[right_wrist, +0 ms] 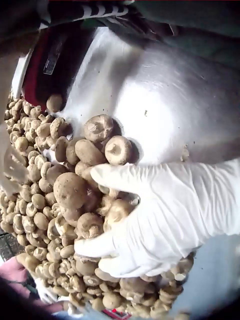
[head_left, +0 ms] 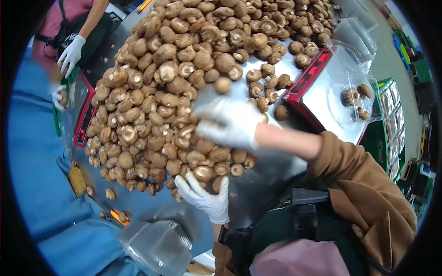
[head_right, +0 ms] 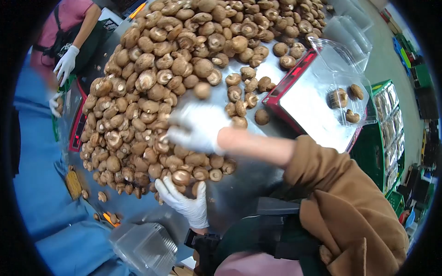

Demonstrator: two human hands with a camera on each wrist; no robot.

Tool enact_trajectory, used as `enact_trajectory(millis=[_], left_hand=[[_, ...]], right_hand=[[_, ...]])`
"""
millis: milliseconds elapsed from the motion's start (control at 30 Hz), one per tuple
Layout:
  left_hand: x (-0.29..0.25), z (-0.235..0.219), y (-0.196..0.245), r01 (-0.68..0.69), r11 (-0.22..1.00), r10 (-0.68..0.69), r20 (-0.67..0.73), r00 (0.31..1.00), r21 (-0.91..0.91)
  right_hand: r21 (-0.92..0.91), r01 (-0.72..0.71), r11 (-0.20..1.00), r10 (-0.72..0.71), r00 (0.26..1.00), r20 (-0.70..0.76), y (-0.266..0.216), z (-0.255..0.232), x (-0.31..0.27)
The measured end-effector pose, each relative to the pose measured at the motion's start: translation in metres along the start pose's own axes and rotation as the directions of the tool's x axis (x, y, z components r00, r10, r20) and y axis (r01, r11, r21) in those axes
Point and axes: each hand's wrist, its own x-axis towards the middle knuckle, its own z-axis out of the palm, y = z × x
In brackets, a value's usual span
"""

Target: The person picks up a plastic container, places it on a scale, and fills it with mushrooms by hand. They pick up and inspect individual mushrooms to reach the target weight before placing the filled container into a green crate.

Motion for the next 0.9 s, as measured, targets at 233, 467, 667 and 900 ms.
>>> enact_trajectory(millis=[233,467,667,900], left_hand=[[-0.009,0.032,0.062,-0.333,0.941,0.331,0.037,0.943,0.055],[0.020,0.071,0.127,-0.478,0.835,0.545,0.292,0.786,-0.273],[0.028,0.105,0.115,-0.526,0.848,0.524,0.245,0.816,-0.063],[0.026,0.052,0.065,-0.571,0.816,0.559,0.366,0.744,-0.088]], right_hand=[[-0.674,-0.501,0.543,0.622,0.779,-0.078,0.104,-0.095,0.020],[-0.498,-0.534,0.683,0.680,0.713,0.168,0.117,-0.081,0.023],[-0.286,-0.312,0.906,0.377,0.903,0.209,0.087,-0.006,0.013],[-0.174,-0.199,0.964,0.229,0.958,0.170,0.038,0.058,-0.010]])
